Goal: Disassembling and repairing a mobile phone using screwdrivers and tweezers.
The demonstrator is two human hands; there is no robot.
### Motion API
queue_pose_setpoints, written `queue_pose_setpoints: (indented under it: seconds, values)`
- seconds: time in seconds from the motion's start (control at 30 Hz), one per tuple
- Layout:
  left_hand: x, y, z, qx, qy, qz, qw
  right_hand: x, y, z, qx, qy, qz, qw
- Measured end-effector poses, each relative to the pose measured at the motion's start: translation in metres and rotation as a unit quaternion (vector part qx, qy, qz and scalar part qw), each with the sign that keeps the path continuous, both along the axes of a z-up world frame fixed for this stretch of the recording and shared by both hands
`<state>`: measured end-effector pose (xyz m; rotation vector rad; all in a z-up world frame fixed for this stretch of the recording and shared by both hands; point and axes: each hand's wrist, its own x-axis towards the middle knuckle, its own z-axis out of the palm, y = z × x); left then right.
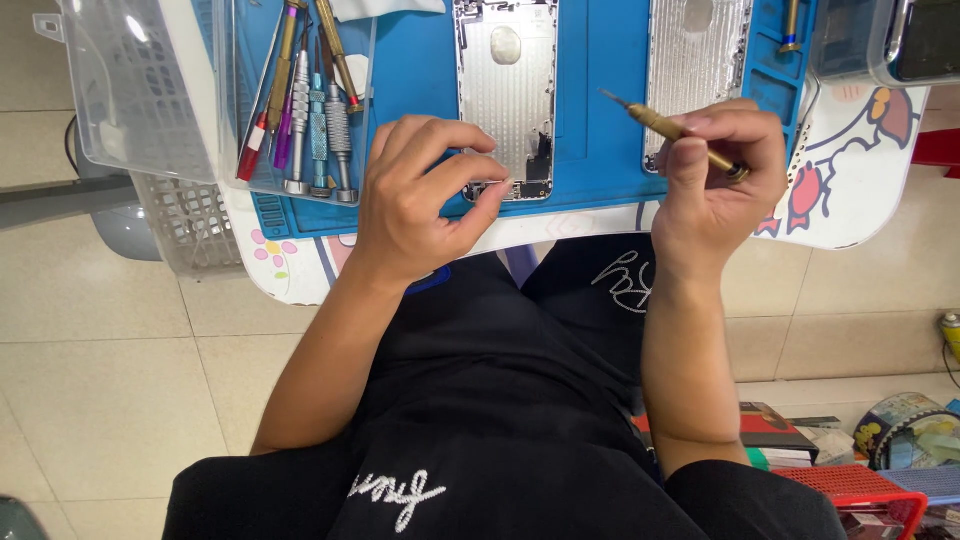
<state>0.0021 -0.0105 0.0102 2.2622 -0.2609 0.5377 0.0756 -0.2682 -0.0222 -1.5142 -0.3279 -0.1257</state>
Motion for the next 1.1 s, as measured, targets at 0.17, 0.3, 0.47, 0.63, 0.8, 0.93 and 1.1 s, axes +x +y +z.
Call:
queue_pose_setpoints:
  seconds: [0.17,0.3,0.47,0.63,0.8,0.93,1.1]
  values:
    - [0.001,0.0,-0.001,0.002,-0.003,-0.011,1.0,0.004,-0.006,-0.024,-0.009,-0.06,-0.073,0.996]
    - [0.002,-0.002,0.003,0.01,0.002,-0.015,1.0,0.001,-0.008,-0.035,0.013,-0.05,-0.086,0.995]
    - [0.001,-0.003,0.003,0.013,0.012,-0.001,1.0,0.003,-0.012,-0.037,0.067,-0.029,-0.086,0.994]
    - [0.002,-0.006,0.005,0.015,0.003,-0.006,1.0,0.003,-0.012,-0.036,0.053,-0.036,-0.081,0.995]
    - [0.003,-0.012,0.011,0.008,0.004,0.011,1.0,0.001,-0.011,-0.035,0.044,-0.034,-0.081,0.995]
    - [0.011,-0.021,0.014,0.027,-0.003,0.013,1.0,0.001,-0.01,-0.03,0.051,-0.034,-0.08,0.995]
    - [0.036,-0.037,0.024,0.011,-0.016,0.023,1.0,0.002,-0.011,-0.03,0.063,-0.019,-0.067,0.996]
